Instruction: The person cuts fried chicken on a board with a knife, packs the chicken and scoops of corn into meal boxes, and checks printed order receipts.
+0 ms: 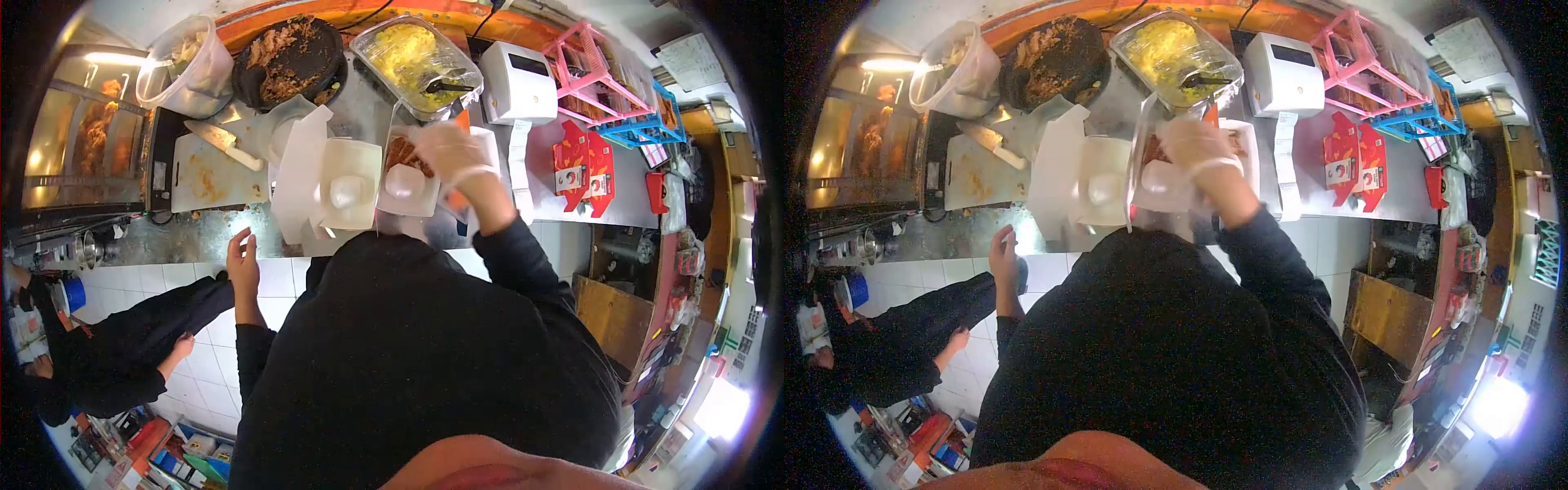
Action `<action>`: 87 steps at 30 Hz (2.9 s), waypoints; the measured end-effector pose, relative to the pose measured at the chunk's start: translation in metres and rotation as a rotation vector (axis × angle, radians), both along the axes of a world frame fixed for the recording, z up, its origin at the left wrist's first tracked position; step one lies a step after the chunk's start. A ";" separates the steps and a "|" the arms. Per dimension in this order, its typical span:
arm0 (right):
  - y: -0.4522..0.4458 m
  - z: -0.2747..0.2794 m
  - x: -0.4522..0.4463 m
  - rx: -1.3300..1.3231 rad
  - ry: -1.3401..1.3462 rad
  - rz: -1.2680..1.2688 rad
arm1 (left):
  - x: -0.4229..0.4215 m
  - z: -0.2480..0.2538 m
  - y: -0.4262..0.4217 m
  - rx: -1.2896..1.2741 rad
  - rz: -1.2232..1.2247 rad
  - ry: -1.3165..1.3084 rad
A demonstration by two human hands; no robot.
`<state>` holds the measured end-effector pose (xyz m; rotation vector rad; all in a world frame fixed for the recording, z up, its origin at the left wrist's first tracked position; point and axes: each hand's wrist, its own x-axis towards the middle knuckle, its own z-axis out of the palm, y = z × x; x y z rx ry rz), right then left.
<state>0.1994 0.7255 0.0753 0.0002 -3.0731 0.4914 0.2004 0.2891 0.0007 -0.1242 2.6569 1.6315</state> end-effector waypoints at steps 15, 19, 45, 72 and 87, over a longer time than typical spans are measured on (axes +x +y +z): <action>-0.022 -0.091 -0.031 0.509 -0.296 0.152 | 0.036 -0.044 0.024 0.482 0.121 -0.007; -0.034 0.006 -0.029 0.464 -0.482 0.101 | 0.046 -0.041 0.021 0.457 0.133 -0.051; -0.019 -0.067 -0.051 0.389 -0.376 0.230 | 0.025 -0.013 0.017 0.381 0.043 -0.026; -0.283 0.071 -0.244 -0.524 -0.592 0.394 | -0.021 0.005 -0.174 0.179 0.121 0.028; -0.429 -0.058 -0.230 -0.588 -0.105 0.193 | -0.081 -0.014 -0.276 0.179 0.002 0.027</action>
